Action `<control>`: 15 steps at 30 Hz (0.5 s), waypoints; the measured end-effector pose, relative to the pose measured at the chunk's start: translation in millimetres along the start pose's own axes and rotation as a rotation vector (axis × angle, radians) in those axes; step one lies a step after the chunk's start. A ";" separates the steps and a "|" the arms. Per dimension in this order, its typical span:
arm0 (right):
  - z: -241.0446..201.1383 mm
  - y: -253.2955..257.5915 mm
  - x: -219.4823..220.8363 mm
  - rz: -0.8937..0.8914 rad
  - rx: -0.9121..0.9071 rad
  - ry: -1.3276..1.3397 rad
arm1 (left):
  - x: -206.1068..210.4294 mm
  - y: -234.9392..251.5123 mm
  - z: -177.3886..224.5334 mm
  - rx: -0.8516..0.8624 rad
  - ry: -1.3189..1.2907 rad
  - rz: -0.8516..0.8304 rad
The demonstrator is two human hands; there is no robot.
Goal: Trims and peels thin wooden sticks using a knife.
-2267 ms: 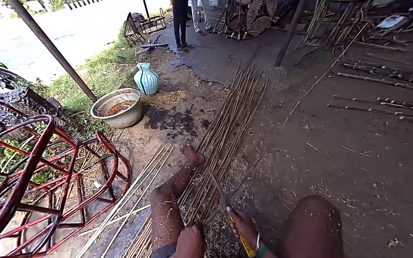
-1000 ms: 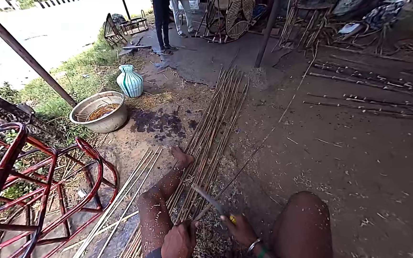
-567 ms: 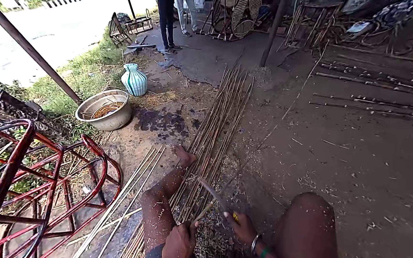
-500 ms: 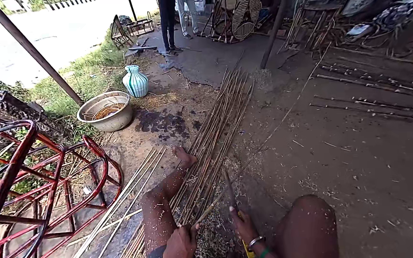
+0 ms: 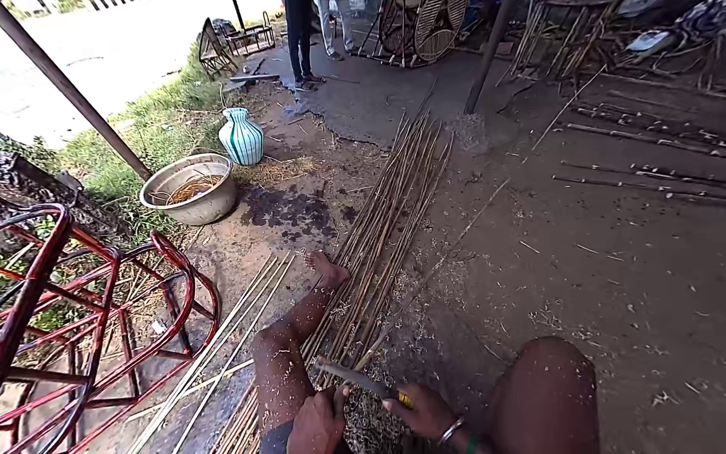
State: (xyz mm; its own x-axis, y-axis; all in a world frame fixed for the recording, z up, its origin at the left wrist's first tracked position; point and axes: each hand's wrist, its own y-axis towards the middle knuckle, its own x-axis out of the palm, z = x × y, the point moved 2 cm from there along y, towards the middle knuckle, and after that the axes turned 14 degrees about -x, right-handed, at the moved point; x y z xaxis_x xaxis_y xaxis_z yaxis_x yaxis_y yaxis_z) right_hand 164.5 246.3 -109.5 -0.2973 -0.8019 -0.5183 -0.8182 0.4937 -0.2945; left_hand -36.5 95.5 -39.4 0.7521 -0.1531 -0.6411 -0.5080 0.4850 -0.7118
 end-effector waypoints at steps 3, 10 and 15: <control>18.4 3.4 -3.0 0.243 0.080 0.107 | -1.9 -3.0 5.4 -0.021 0.052 0.019; 15.4 5.7 -5.1 0.279 0.078 0.122 | -4.2 1.9 10.1 0.030 -0.041 0.007; 18.6 4.4 -15.0 0.206 0.066 0.086 | 1.6 -0.8 2.9 0.103 -0.114 -0.030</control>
State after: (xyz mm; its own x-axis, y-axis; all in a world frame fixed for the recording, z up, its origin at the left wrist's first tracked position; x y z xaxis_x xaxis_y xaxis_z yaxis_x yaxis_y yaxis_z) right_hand 174.5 266.7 -118.0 -0.4982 -0.7060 -0.5035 -0.7024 0.6690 -0.2430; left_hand -33.7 97.4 -39.0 0.8121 -0.0730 -0.5789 -0.4432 0.5682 -0.6934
